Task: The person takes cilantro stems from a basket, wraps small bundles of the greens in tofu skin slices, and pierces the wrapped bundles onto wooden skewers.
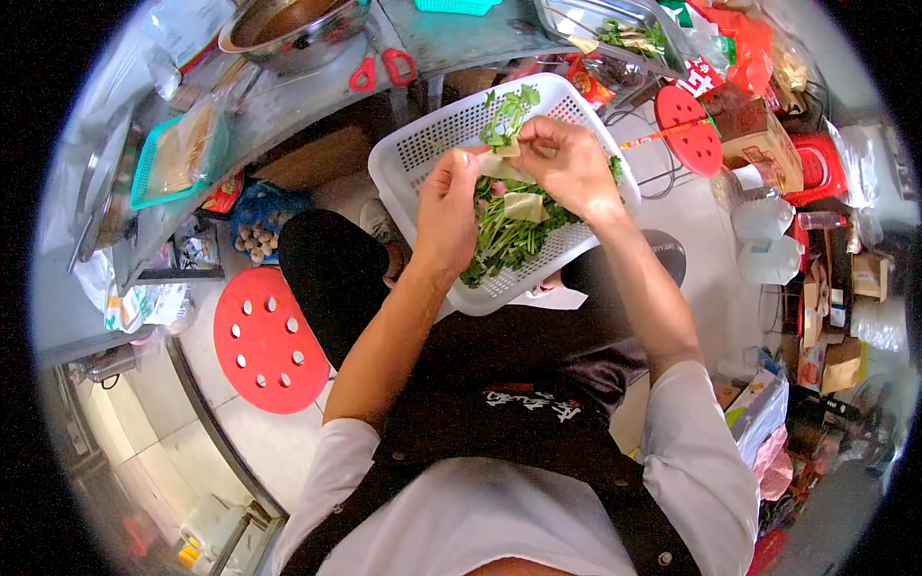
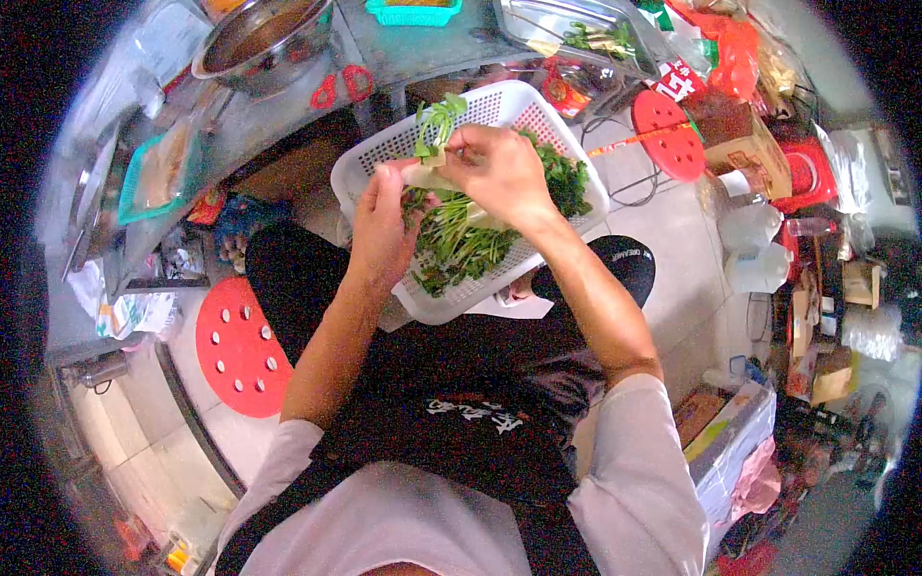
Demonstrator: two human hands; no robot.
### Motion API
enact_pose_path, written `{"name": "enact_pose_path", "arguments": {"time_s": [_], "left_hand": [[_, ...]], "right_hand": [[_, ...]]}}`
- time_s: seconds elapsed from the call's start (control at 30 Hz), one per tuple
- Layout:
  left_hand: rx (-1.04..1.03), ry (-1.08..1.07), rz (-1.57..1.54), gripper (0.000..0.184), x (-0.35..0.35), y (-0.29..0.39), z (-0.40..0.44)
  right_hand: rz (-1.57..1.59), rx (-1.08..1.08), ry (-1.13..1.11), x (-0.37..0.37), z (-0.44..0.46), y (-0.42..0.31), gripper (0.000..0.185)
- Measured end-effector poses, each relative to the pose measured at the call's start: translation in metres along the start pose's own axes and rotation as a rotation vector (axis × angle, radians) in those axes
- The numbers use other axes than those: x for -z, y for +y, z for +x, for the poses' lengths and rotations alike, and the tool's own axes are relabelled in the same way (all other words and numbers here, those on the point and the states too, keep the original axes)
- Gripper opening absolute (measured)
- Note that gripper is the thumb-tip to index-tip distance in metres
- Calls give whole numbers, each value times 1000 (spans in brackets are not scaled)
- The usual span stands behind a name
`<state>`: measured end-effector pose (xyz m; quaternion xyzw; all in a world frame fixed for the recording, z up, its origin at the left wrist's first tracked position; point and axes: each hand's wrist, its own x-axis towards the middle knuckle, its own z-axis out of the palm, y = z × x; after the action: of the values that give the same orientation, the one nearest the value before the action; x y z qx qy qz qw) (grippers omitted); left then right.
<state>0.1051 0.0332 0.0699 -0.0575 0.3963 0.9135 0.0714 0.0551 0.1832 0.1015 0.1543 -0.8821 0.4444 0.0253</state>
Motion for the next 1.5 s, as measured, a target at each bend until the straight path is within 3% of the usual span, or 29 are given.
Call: {"name": "enact_pose_path", "arguments": {"time_s": [0.13,0.23,0.37,0.57,0.67,0.77,0.8,0.9,1.1,1.23,1.33,1.43,1.47,1.5], "left_hand": [[-262,6,307,24,-5,-7,2],[-198,24,328,24,-5,-5,2],[-52,38,120,17,-1,-4,3],[134,97,-31,6,0,5,2],[151,111,42,6,5,10,7],[104,88,150,6,9,12,10],[87,76,168,6,8,11,10],[7,31,237,7,6,8,13],[-123,0,547,9,4,22,7],[-89,-21,671,11,-1,28,2],[-105,-63,632,11,-3,30,-1],[-78,-67,659,10,0,31,0],[-64,-62,662,10,1,32,0],[-51,-57,664,9,1,32,1]], "right_hand": [[-48,-28,-10,4,1,-7,19],[1,3,-20,3,2,-1,18],[110,12,-56,4,1,-2,16],[482,-241,-217,11,-3,-3,18],[204,-126,58,13,-10,-6,25],[-421,567,300,22,-14,-24,37],[-459,569,261,19,-17,-31,44],[-537,693,205,12,-12,-30,31],[-364,598,287,5,-9,-23,12],[-441,503,341,5,-6,-28,12],[-343,299,234,4,-5,-17,13],[197,-24,126,6,-3,-17,13],[128,15,216,8,-4,-20,18],[-70,247,257,13,-6,-22,19]]}}
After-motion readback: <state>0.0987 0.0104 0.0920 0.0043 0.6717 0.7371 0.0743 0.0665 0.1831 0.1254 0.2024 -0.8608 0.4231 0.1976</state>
